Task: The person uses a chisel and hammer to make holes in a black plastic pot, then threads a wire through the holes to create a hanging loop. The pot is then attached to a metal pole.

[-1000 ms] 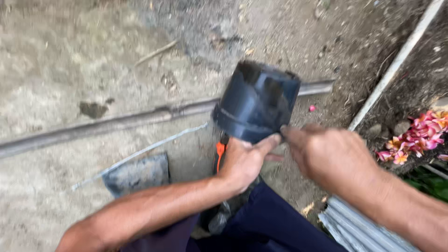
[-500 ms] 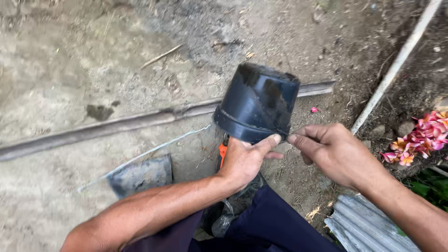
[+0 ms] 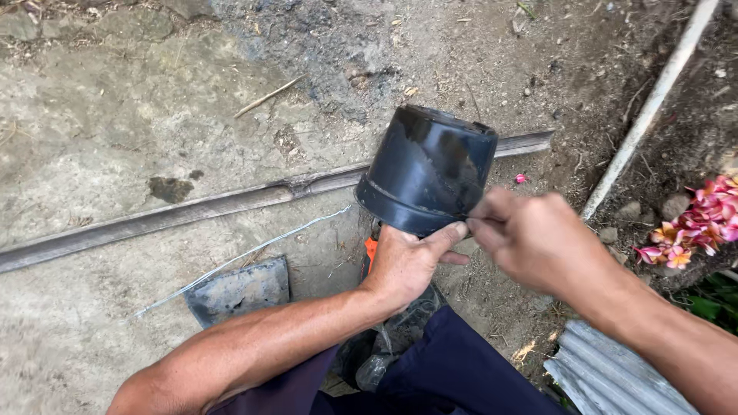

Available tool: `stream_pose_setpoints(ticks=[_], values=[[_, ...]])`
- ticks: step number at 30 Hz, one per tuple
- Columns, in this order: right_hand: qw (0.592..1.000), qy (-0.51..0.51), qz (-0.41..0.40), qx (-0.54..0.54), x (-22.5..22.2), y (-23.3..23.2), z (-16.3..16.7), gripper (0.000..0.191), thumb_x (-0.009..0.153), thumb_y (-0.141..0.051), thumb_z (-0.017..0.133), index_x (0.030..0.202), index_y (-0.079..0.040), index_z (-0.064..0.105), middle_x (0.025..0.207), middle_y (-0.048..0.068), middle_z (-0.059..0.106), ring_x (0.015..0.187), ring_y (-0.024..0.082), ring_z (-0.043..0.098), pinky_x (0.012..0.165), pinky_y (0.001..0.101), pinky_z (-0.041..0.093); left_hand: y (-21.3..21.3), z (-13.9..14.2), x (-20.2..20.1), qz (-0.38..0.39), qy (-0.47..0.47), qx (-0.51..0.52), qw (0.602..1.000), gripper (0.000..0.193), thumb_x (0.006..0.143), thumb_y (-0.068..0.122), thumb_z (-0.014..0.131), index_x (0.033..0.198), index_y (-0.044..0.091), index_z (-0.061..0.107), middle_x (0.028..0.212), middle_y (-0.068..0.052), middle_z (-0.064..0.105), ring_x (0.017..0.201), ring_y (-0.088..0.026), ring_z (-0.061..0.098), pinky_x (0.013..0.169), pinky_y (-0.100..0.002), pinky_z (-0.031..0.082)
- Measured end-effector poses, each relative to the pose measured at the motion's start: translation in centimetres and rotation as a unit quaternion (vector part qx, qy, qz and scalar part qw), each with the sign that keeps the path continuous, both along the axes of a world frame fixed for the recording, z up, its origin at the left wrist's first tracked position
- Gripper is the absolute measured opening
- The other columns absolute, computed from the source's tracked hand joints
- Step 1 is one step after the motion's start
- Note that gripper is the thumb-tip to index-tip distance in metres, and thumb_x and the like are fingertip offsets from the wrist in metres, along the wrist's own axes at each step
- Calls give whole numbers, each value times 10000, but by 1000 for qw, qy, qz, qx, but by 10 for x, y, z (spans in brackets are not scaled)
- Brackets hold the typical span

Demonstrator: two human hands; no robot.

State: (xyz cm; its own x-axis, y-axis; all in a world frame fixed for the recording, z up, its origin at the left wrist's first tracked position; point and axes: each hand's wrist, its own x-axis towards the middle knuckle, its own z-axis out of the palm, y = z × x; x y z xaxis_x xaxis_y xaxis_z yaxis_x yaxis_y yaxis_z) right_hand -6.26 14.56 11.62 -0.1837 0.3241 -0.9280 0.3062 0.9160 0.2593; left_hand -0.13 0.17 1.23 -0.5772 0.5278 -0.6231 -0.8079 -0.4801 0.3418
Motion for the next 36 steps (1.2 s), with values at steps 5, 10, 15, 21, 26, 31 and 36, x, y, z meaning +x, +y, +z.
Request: stream_pose_setpoints(ticks=[5, 10, 15, 21, 26, 31, 36], values=[[976, 171, -14, -132, 0, 5, 1, 225, 859, -151, 752, 1055, -66, 680, 896, 105, 736, 775, 183, 709, 672, 326, 594, 3, -5, -3, 36, -26, 12, 999, 354, 897, -37, 687, 1229, -4, 568, 1077, -105, 700, 919, -187, 721, 681, -351, 670], [815, 297, 427, -256, 21, 16, 29, 505, 726, -35, 702, 1218, 51, 628, 977, 173, 697, 830, 246, 692, 633, 337, 615, 2, -5, 0, 45, -27, 12, 999, 315, 928, -32, 681, 1224, -17, 577, 1097, -107, 692, 934, -190, 717, 682, -359, 677], [774, 351, 376, -370, 22, 17, 13, 406, 745, -23, 717, 1131, 74, 637, 878, 143, 715, 768, 239, 706, 556, 318, 603, 1, -7, 4, 4, 28, -6, 1000, 185, 999, 6, 665, 1176, -39, 640, 1058, -132, 714, 891, -231, 736, 706, -356, 689], [900, 365, -125, -202, 18, 31, -12, 187, 925, -157, 707, 1047, -30, 644, 751, 85, 729, 563, 162, 674, 464, 312, 547, 5, -6, 2, 18, 2, -3, 1000, 283, 918, -12, 693, 1196, -6, 636, 1076, -91, 718, 953, -187, 727, 675, -343, 680], [839, 469, -204, -185, 53, 24, -10, 197, 963, -154, 695, 1083, -18, 619, 882, 82, 751, 690, 133, 728, 557, 267, 591, 5, -7, 1, 24, -11, 0, 1000, 267, 925, -7, 703, 1183, -22, 633, 1054, -108, 712, 923, -195, 724, 686, -347, 678], [738, 588, 136, -302, 83, 11, -20, 230, 948, -138, 742, 1104, 3, 648, 952, 146, 713, 842, 210, 707, 699, 317, 590, 10, -8, 8, 67, -27, 35, 997, 284, 929, -13, 699, 1196, -8, 604, 1046, -96, 698, 919, -194, 720, 706, -347, 671], [773, 586, -50, -240, 70, 21, -42, 195, 979, -83, 744, 1132, 4, 661, 952, 99, 729, 802, 147, 714, 664, 261, 580, 12, -3, 7, 6, 3, -5, 1000, 287, 921, -11, 689, 1204, -24, 642, 1068, -92, 732, 948, -190, 747, 684, -341, 658]])
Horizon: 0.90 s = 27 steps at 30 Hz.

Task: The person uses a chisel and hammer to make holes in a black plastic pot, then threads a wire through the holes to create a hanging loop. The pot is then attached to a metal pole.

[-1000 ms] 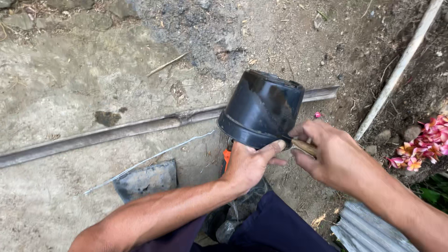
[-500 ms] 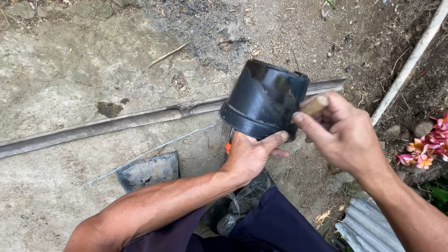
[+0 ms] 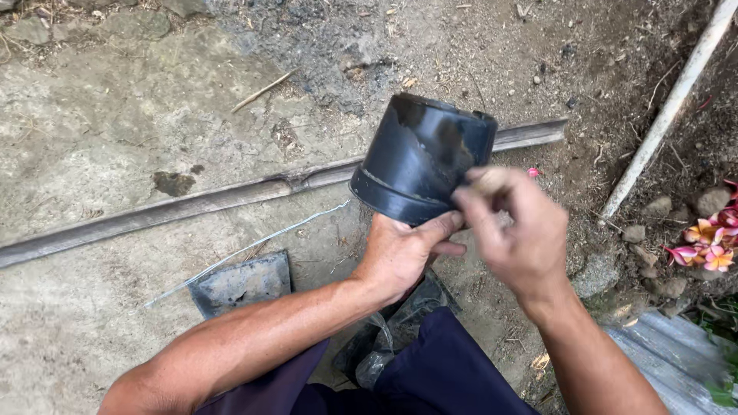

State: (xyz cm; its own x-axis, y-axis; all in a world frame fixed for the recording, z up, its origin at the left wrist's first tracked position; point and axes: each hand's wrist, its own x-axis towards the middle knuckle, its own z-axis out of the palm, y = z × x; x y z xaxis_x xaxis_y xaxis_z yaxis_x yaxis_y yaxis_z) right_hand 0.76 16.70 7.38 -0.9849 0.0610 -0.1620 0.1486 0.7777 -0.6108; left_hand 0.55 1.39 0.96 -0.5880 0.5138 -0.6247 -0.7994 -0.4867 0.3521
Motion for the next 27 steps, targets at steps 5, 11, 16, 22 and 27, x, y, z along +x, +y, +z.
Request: stream_pose_setpoints(ticks=[5, 11, 16, 22, 27], values=[[948, -22, -239, -208, 6, -3, 3, 129, 1056, -115, 702, 1047, -9, 630, 840, 67, 690, 679, 127, 637, 622, 264, 541, 0, 2, -8, 19, -36, -9, 999, 276, 911, -14, 692, 1182, -17, 640, 1048, -98, 723, 894, -178, 742, 682, -343, 663], [980, 148, 134, 19, 23, -9, 6, 180, 958, -73, 728, 1093, 0, 633, 917, 136, 680, 821, 194, 668, 696, 312, 556, 4, -1, 4, 65, 7, 46, 997, 275, 926, -78, 709, 1186, -59, 621, 1032, -135, 710, 882, -214, 729, 730, -343, 646], [979, 17, -97, -180, 1, 10, -8, 117, 1017, -62, 746, 1056, -24, 642, 784, 38, 664, 655, 92, 608, 572, 240, 494, 11, 6, 2, 8, -14, -34, 999, 292, 896, 8, 719, 1175, -14, 636, 1013, -106, 725, 846, -181, 741, 667, -325, 653], [971, 99, -154, -153, 15, -10, 0, 103, 1016, -53, 704, 1042, -15, 612, 833, 53, 647, 690, 103, 599, 568, 225, 489, 9, 4, -4, 10, -17, -56, 998, 263, 911, 19, 721, 1161, -40, 666, 1022, -126, 744, 842, -194, 732, 679, -330, 658], [983, 128, 126, -27, 16, 1, 1, 146, 973, -72, 704, 1089, 4, 661, 942, 106, 639, 814, 124, 647, 639, 225, 540, 13, 1, 9, 62, 52, 11, 997, 237, 955, -52, 758, 1160, -68, 640, 1047, -118, 699, 907, -185, 700, 753, -322, 627]])
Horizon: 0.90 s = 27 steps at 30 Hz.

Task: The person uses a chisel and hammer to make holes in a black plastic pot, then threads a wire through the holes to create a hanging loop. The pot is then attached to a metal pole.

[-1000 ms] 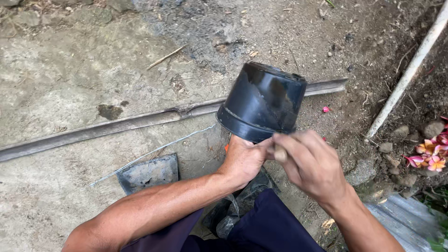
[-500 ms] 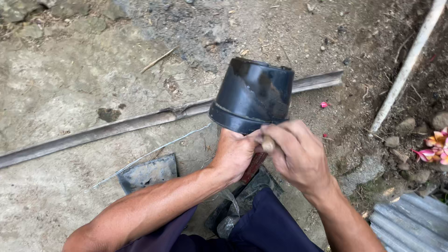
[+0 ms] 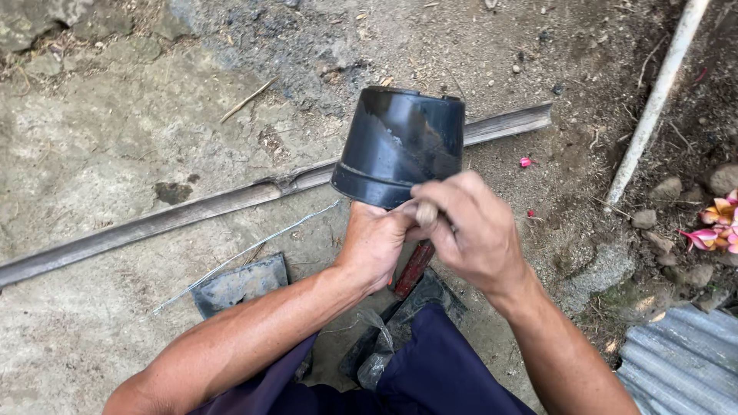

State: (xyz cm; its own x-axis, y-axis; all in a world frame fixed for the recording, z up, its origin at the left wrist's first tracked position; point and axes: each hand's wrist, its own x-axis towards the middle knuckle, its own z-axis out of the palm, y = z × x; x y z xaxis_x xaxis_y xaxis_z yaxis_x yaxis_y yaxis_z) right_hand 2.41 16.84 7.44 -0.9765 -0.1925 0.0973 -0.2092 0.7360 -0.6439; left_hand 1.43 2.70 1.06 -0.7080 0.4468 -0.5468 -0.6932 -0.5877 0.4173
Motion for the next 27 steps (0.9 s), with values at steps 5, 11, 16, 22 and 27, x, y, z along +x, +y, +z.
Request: stream_pose_setpoints(ticks=[5, 11, 16, 22, 27], values=[[908, -118, -302, -264, -10, 3, -8, 100, 1063, -55, 675, 996, -48, 602, 910, 56, 694, 688, 122, 586, 594, 246, 497, 0, -2, -6, -48, -70, -52, 995, 253, 884, 10, 706, 1134, 8, 674, 986, -83, 746, 849, -170, 745, 664, -319, 657], [997, 57, -2, 48, 1, -2, 9, 100, 963, -70, 725, 1035, -43, 661, 911, 93, 660, 791, 201, 645, 644, 326, 544, -1, -2, -1, -14, -22, -12, 1000, 239, 929, -36, 720, 1153, -101, 666, 1049, -145, 742, 898, -227, 738, 756, -341, 661], [935, -87, -277, -202, 7, 4, -1, 129, 1062, -97, 721, 1071, -22, 616, 992, 62, 727, 731, 132, 647, 643, 274, 544, -2, 4, -6, -41, -55, -39, 997, 265, 906, 16, 708, 1159, -38, 655, 1011, -130, 742, 880, -205, 758, 678, -339, 665], [985, 45, -127, -112, 27, 5, -10, 202, 988, -101, 727, 1097, 4, 592, 997, 123, 659, 814, 219, 670, 732, 315, 583, -1, 13, -8, -44, -51, -31, 997, 262, 924, 12, 714, 1162, -80, 656, 1011, -166, 751, 846, -235, 750, 691, -339, 663], [994, 100, -1, 43, 30, 13, -2, 207, 873, 20, 711, 1055, -68, 669, 959, 80, 671, 898, 283, 699, 793, 375, 594, -1, 13, -6, -44, -23, -57, 997, 237, 950, 0, 724, 1163, -79, 653, 1003, -164, 739, 836, -239, 728, 702, -330, 651]])
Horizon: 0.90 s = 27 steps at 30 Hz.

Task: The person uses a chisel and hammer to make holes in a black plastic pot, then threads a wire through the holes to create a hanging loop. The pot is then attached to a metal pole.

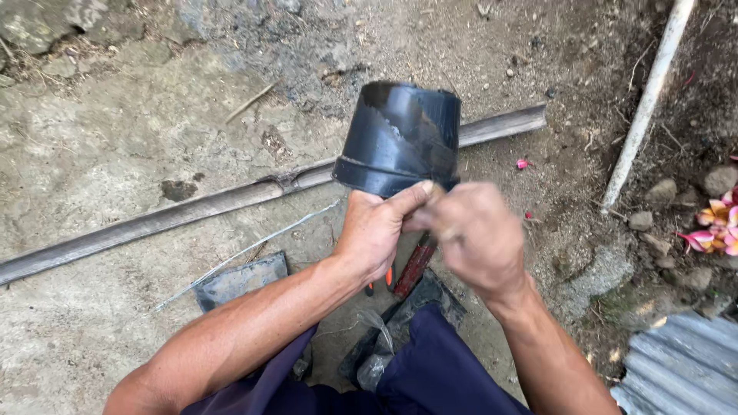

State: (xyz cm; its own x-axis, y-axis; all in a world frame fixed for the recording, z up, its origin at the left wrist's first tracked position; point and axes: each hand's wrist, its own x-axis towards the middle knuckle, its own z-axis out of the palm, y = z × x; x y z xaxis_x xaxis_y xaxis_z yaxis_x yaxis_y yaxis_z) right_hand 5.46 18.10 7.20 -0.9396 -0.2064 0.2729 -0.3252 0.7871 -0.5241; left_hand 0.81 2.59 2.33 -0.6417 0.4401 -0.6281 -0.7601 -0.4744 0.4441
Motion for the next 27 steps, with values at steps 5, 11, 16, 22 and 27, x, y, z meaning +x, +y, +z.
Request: stream_pose_setpoints(ticks=[5, 11, 16, 22, 27], values=[[949, -95, -230, -193, 2, -11, 4, 111, 995, -12, 730, 1079, -27, 658, 960, 74, 716, 862, 198, 726, 757, 298, 603, -2, -1, 1, -14, -32, 6, 999, 263, 915, 17, 710, 1163, -59, 667, 1023, -150, 756, 887, -222, 766, 686, -339, 665], [993, -4, -73, -89, 1, -9, 10, 65, 992, -26, 684, 971, -36, 623, 946, 118, 681, 968, 327, 750, 862, 418, 662, -4, 1, 3, -13, -16, 6, 1000, 278, 923, 14, 708, 1182, -74, 658, 1039, -156, 755, 884, -244, 759, 715, -354, 676], [933, -36, -255, -250, 13, -11, 0, 161, 1013, -110, 678, 1089, 1, 588, 999, 138, 741, 931, 273, 774, 706, 310, 629, -2, 3, 0, 2, -22, 17, 1000, 327, 897, 15, 715, 1208, -44, 631, 1062, -155, 736, 906, -249, 755, 669, -356, 663], [968, 32, -149, -197, 26, -21, -4, 183, 1033, -86, 708, 1113, 21, 583, 973, 171, 645, 1030, 327, 765, 842, 376, 650, -6, -1, 3, -1, -42, 16, 999, 351, 888, 12, 732, 1216, -48, 622, 1081, -174, 737, 925, -259, 759, 669, -354, 668], [992, 17, -91, -81, 16, -19, 11, 193, 937, -51, 781, 968, 12, 602, 905, 194, 673, 1004, 364, 744, 802, 383, 659, -4, -6, 6, 8, -28, 21, 999, 360, 873, 8, 746, 1207, -44, 620, 1063, -154, 730, 912, -246, 751, 642, -344, 661]])
